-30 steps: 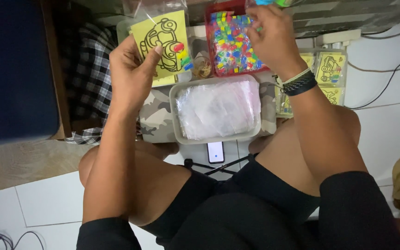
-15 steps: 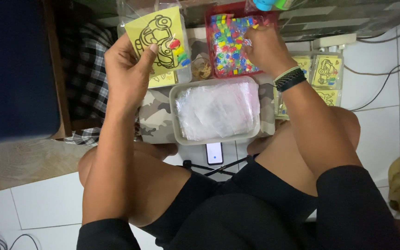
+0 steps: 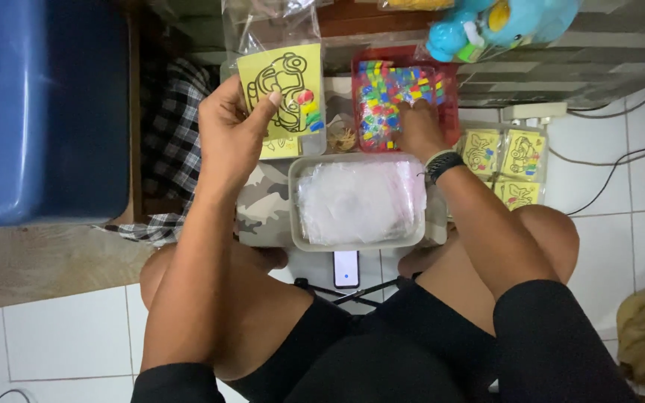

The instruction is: Packing small illustrated cards and colorful plastic bits into clear plastic bags.

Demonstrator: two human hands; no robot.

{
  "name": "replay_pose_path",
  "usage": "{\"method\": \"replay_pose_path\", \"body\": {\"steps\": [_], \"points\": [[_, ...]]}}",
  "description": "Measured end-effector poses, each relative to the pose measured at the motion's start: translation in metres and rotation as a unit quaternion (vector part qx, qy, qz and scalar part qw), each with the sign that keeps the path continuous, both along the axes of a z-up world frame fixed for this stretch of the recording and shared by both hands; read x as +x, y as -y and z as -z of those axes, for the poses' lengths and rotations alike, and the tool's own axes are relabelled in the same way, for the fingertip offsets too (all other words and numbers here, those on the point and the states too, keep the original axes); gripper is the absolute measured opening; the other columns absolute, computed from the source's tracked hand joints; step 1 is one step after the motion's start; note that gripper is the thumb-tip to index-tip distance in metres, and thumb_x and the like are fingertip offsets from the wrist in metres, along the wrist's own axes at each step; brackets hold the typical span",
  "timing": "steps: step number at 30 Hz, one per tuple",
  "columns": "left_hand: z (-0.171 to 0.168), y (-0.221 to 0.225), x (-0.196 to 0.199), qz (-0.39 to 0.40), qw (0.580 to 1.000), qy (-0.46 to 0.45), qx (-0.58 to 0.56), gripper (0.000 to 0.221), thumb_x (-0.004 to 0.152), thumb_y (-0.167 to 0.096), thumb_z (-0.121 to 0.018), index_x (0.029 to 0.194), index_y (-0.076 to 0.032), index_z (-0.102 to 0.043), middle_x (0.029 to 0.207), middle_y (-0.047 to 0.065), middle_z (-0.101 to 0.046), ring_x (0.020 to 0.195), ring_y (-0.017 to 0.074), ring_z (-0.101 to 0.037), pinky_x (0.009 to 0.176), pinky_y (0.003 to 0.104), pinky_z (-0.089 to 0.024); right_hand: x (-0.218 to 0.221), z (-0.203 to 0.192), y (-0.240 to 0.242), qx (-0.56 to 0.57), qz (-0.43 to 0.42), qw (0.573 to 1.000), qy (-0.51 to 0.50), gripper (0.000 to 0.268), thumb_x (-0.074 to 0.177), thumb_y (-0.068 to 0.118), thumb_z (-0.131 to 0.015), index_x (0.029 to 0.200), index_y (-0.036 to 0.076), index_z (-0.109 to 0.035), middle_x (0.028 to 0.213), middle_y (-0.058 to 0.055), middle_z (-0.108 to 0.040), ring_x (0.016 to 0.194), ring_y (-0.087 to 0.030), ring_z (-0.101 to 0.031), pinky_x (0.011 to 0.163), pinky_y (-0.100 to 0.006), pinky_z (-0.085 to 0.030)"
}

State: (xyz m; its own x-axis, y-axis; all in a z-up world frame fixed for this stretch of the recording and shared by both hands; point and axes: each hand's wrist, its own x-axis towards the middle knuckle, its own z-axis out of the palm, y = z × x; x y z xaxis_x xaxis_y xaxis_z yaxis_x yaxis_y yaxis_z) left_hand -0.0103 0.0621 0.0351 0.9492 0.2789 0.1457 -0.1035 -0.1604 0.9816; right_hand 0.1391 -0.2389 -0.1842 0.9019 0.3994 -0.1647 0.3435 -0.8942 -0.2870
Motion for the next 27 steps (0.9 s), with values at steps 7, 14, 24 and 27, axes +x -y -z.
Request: {"method": "replay_pose_path", "body": {"steps": [7,14,24,27], "points": [[0.002,0.001,0.0,0.01,1.0,-0.004,-0.009,0.006,0.101,0.001,-0.068,0.107,0.002,-0.068,0.083,0.003,-0.067,0.065,0.0043,-0.054,0.057,0.019,-0.047,-0.008,-0.024,0.0,0.111,-0.019,0.994,-0.004,0.06,0.08,0.007,-0.077,0.138,-0.003,-0.061,0.126,-0.03,-0.059,0.109,-0.044,-0.058,0.095,-0.048,-0.05],[0.0,0.007,0.004,0.016,1.0,0.001,0.019,0.008,0.102,0.003,-0.068,0.11,0.004,-0.069,0.083,0.003,-0.066,0.065,0.0054,-0.053,0.057,0.02,-0.046,-0.034,-0.113,-0.005,0.193,-0.068,0.977,0.055,0.033,0.083,0.0,-0.069,0.115,-0.007,-0.072,0.093,-0.02,-0.069,0.076,-0.034,-0.064,0.072,-0.044,-0.053],[0.006,0.014,0.008,0.029,0.998,0.004,0.05,0.007,0.102,0.004,-0.068,0.109,0.004,-0.066,0.088,0.008,-0.07,0.067,0.0077,-0.06,0.059,0.02,-0.051,-0.107,-0.071,-0.013,-0.013,-0.219,0.97,-0.101,0.036,0.085,0.021,-0.075,0.114,0.003,-0.064,0.11,-0.02,-0.063,0.094,-0.039,-0.066,0.082,-0.049,-0.055],[0.014,0.012,0.011,0.024,0.999,-0.013,0.04,0.005,0.102,0.004,-0.07,0.107,0.003,-0.068,0.08,0.002,-0.063,0.062,0.0054,-0.051,0.056,0.019,-0.045,-0.125,-0.026,-0.007,-0.014,-0.265,0.964,-0.01,0.045,0.074,0.023,-0.082,0.112,0.004,-0.068,0.118,-0.023,-0.058,0.096,-0.041,-0.06,0.08,-0.049,-0.055]]}}
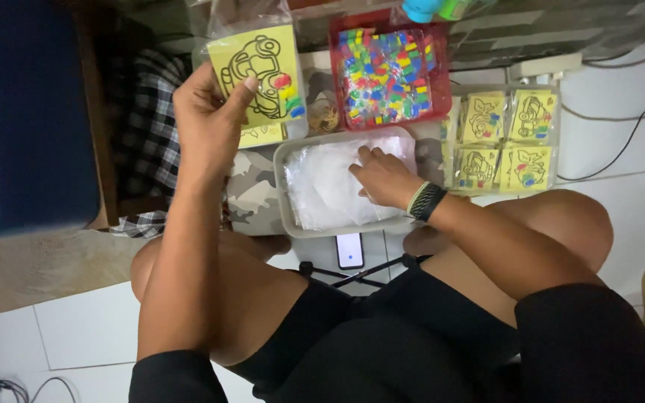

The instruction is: Packing small illustrated cards and colorful plastic bits into clear plastic bags.

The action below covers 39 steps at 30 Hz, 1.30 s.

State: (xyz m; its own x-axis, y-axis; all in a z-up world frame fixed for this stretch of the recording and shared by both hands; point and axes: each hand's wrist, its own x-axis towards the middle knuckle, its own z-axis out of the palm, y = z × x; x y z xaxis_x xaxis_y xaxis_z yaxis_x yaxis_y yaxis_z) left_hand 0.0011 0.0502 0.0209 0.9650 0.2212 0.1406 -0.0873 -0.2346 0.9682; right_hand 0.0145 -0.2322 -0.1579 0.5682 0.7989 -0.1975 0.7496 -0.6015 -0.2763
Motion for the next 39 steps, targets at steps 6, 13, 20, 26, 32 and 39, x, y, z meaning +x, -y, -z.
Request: {"method": "replay_pose_path", "body": {"steps": [6,13,20,26,32,39], "points": [[0.005,0.0,0.002,-0.004,1.0,-0.008,0.002,0.004,0.103,0.004,-0.07,0.103,0.003,-0.067,0.081,0.002,-0.063,0.064,0.005,-0.051,0.057,0.019,-0.045,0.028,-0.037,0.002,0.076,0.051,0.994,-0.053,0.023,0.089,0.019,-0.066,0.105,0.004,-0.07,0.109,-0.015,-0.07,0.087,-0.039,-0.068,0.078,-0.052,-0.053],[-0.003,0.004,0.002,-0.006,1.0,-0.024,0.012,0.003,0.104,0.003,-0.07,0.106,0.003,-0.067,0.083,0.002,-0.064,0.066,0.005,-0.051,0.06,0.019,-0.046,0.108,-0.056,0.025,0.126,0.156,0.979,-0.034,0.024,0.094,0.006,-0.066,0.11,-0.011,-0.071,0.101,-0.029,-0.068,0.09,-0.039,-0.066,0.084,-0.049,-0.057],[-0.002,-0.002,-0.003,-0.009,1.0,-0.022,-0.011,0.004,0.104,0.003,-0.07,0.106,0.002,-0.067,0.081,0.001,-0.062,0.065,0.0038,-0.049,0.059,0.018,-0.044,0.125,-0.005,0.023,-0.028,0.277,0.96,-0.028,0.067,0.082,0.024,-0.083,0.139,-0.001,-0.056,0.144,-0.034,-0.041,0.104,-0.051,-0.062,0.085,-0.055,-0.053],[-0.005,-0.004,-0.004,0.004,1.0,-0.016,-0.013,0.004,0.105,0.004,-0.068,0.109,0.002,-0.067,0.084,0.002,-0.064,0.067,0.005,-0.051,0.061,0.019,-0.045,0.123,-0.005,0.019,0.022,0.277,0.96,-0.015,0.054,0.082,0.014,-0.08,0.131,-0.001,-0.062,0.131,-0.024,-0.053,0.103,-0.045,-0.063,0.084,-0.053,-0.054],[-0.007,-0.004,-0.003,-0.004,1.0,-0.001,0.015,0.006,0.102,0.005,-0.067,0.108,0.005,-0.067,0.086,0.005,-0.067,0.069,0.0067,-0.056,0.061,0.02,-0.049,0.12,-0.001,0.022,0.088,0.236,0.968,-0.012,0.043,0.082,-0.001,-0.068,0.125,-0.002,-0.067,0.125,-0.025,-0.061,0.105,-0.046,-0.06,0.084,-0.052,-0.053],[-0.002,-0.001,0.0,0.008,1.0,0.01,0.004,0.009,0.1,0.004,-0.068,0.108,0.003,-0.069,0.082,0.0,-0.064,0.066,0.0044,-0.051,0.058,0.019,-0.045,0.106,-0.054,0.013,0.145,0.191,0.97,0.027,0.035,0.087,0.006,-0.069,0.119,-0.009,-0.068,0.109,-0.03,-0.067,0.092,-0.046,-0.064,0.081,-0.051,-0.054]]}}
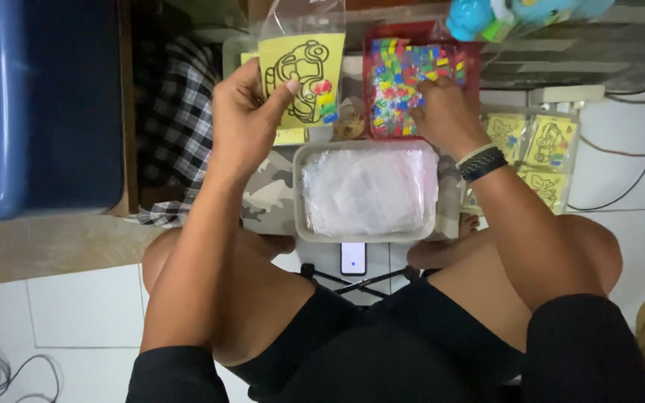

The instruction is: Packing small illustrated cards and colorful plastic bits into clear plastic bags.

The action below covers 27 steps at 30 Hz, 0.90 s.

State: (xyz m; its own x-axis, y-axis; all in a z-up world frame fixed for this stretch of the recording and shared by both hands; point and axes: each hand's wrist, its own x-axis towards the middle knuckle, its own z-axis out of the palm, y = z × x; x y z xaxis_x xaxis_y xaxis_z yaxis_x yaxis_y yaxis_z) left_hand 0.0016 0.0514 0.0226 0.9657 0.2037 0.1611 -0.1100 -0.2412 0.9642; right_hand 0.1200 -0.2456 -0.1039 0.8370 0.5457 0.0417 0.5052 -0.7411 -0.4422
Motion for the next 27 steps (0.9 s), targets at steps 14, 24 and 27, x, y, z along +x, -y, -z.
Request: {"method": "replay_pose_path", "body": {"steps": [14,24,27], "points": [[-0.006,-0.003,0.0,-0.023,0.999,0.02,-0.011,0.009,0.1,0.001,-0.074,0.093,0.003,-0.068,0.066,0.013,-0.065,0.058,0.0121,-0.059,0.056,0.026,-0.052,-0.014,-0.064,0.005,-0.074,0.022,0.997,0.007,0.035,0.092,0.023,-0.072,0.121,0.003,-0.073,0.1,-0.023,-0.07,0.096,-0.046,-0.072,0.073,-0.055,-0.059],[-0.005,-0.001,0.001,-0.02,1.0,0.014,-0.015,0.006,0.1,0.003,-0.071,0.096,0.005,-0.068,0.073,0.017,-0.069,0.064,0.0143,-0.064,0.057,0.025,-0.054,-0.01,-0.076,-0.001,-0.063,0.033,0.997,-0.028,0.029,0.094,0.024,-0.07,0.117,0.007,-0.075,0.106,-0.021,-0.072,0.102,-0.045,-0.07,0.078,-0.057,-0.059],[-0.02,0.007,-0.002,0.007,0.998,-0.037,-0.058,0.013,0.101,0.005,-0.062,0.113,0.003,-0.067,0.097,0.01,-0.076,0.078,0.0119,-0.073,0.068,0.021,-0.062,0.006,-0.052,0.005,-0.037,0.02,0.999,0.023,0.034,0.087,0.014,-0.074,0.115,-0.003,-0.071,0.101,-0.028,-0.071,0.085,-0.046,-0.067,0.075,-0.054,-0.055]]}}
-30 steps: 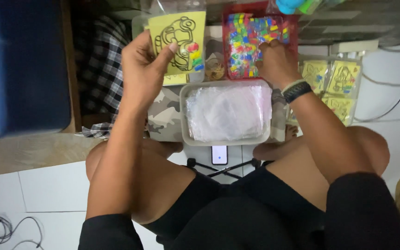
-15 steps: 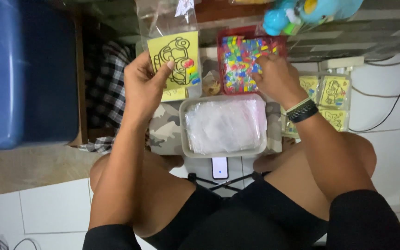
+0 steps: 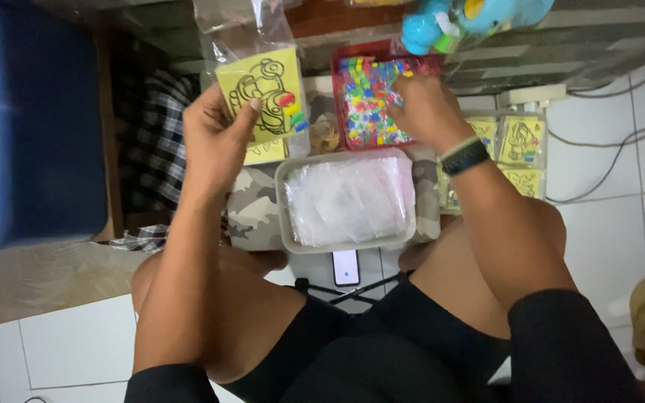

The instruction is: Packing small illustrated cards and colorful plastic bits into clear plastic bags.

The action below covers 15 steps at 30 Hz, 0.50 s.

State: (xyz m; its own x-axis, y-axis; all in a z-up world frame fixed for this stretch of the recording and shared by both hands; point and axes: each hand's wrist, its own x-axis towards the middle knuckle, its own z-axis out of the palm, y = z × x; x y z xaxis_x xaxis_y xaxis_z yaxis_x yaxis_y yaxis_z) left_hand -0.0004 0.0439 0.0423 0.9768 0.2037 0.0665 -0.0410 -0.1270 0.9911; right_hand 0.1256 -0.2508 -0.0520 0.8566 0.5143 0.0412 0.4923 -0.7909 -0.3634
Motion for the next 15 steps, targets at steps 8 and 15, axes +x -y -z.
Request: {"method": "replay_pose_path", "body": {"steps": [8,15], "points": [[0.016,-0.01,-0.002,-0.022,0.999,0.005,0.042,0.008,0.103,0.003,-0.066,0.111,0.004,-0.067,0.088,0.004,-0.066,0.068,0.0056,-0.053,0.061,0.019,-0.046,0.015,0.092,-0.008,-0.12,0.083,0.983,-0.116,0.069,0.079,0.021,-0.083,0.143,0.013,-0.057,0.138,-0.026,-0.047,0.114,-0.046,-0.057,0.09,-0.056,-0.053],[0.012,-0.014,-0.003,-0.016,0.997,0.024,0.068,0.008,0.104,0.005,-0.065,0.112,0.005,-0.067,0.091,0.006,-0.069,0.07,0.0065,-0.055,0.062,0.02,-0.048,0.016,0.124,-0.014,-0.038,0.053,0.998,-0.017,0.043,0.077,-0.013,-0.061,0.118,-0.003,-0.069,0.113,-0.029,-0.058,0.078,-0.047,-0.066,0.073,-0.052,-0.058]]}}
